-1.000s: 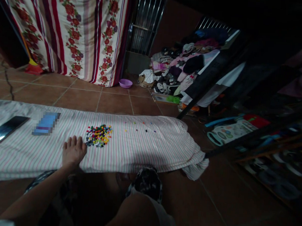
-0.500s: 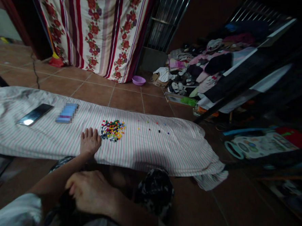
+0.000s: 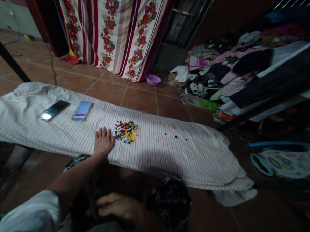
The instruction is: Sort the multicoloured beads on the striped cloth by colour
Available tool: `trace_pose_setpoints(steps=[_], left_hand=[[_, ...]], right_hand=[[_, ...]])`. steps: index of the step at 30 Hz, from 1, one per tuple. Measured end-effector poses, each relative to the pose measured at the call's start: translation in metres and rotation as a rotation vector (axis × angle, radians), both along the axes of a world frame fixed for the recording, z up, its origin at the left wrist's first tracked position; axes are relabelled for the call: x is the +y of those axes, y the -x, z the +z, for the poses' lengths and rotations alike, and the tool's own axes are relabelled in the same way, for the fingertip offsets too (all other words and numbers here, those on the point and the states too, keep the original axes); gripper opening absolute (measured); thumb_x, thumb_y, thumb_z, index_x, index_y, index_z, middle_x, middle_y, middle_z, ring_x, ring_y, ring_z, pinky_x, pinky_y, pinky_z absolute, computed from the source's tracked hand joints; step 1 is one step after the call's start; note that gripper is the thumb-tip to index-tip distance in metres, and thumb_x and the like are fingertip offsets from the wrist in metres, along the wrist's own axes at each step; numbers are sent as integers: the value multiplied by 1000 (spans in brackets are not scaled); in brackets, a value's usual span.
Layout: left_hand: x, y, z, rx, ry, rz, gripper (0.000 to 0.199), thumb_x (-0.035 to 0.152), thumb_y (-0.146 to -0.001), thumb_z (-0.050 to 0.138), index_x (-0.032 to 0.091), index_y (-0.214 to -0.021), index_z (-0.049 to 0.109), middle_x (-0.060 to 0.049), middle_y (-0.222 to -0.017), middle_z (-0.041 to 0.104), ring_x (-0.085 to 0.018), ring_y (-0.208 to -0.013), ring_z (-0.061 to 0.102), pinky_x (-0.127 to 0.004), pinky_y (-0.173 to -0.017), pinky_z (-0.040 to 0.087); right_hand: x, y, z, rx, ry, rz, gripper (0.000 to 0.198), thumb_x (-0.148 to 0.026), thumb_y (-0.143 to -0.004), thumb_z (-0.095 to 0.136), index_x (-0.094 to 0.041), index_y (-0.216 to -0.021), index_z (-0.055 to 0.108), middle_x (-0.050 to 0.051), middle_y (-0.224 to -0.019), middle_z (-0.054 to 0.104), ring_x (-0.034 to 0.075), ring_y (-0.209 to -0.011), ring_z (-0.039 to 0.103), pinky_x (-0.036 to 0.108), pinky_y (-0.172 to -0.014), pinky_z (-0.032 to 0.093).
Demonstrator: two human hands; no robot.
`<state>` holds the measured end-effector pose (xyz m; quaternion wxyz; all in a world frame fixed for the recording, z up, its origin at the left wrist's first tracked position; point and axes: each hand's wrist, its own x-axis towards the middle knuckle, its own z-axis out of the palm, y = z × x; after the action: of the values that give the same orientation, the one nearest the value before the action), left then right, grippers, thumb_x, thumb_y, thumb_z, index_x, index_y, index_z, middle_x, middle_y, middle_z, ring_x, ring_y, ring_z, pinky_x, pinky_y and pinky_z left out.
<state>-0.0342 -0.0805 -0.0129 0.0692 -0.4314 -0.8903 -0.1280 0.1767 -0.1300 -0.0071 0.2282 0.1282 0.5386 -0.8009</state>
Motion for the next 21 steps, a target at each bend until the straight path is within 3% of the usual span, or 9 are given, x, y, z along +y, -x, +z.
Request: trace_pose_setpoints(steps=[2,4,7,11,15,18,21], left_hand=[[1,0,0,5,-5,-1,55,36,-96,32,7,-138,52,-25,-149,48,-40,-143,38,-56,-117,26],[1,0,-1,3,-14,1,55,35,-96,33,7,-138,52,-25,-149,48,-40,-143,38,-56,-117,27],[2,0,-4,8,-42,6,54,35,-95,35,7,-138,53,-25,-149,49,-39,-143,39,-57,-116,28],[2,1,-9,58,-46,21,53,36,-94,38,10,-136,55,-23,-147,52,-38,-142,42,-57,-115,31],[3,1,-10,57,-57,24,52,36,-93,40,9,-135,57,-23,-146,53,-39,-141,43,-56,-115,32],[3,1,-8,35,-67,23,52,35,-93,40,8,-135,57,-24,-146,53,-39,-142,42,-57,-116,32],[4,0,-5,18,-77,29,51,34,-92,41,9,-134,57,-23,-146,53,-38,-142,43,-56,-116,32]], right_hand=[[23,3,15,46,47,-101,72,-61,-56,86,-33,-120,68,4,-113,68,24,-103,65,35,-85,49],[50,14,29,135,-46,-211,71,-63,-63,82,-24,-120,66,8,-110,68,19,-91,68,30,-77,50],[94,38,39,124,-416,-508,48,-66,-80,65,-19,-90,64,1,-75,66,12,-62,60,24,-59,43],[138,63,38,72,-993,-706,33,-48,-92,56,-21,-75,59,-3,-58,57,13,-55,54,24,-58,38],[155,79,35,73,-1423,-671,25,-34,-99,48,-22,-88,67,2,-77,68,17,-75,61,26,-70,41],[158,91,31,144,-1580,-568,25,-24,-99,47,-25,-105,71,5,-102,69,20,-98,60,29,-85,44],[159,101,24,173,-1652,-471,27,-20,-95,54,-29,-113,72,6,-111,66,21,-108,55,31,-94,44]])
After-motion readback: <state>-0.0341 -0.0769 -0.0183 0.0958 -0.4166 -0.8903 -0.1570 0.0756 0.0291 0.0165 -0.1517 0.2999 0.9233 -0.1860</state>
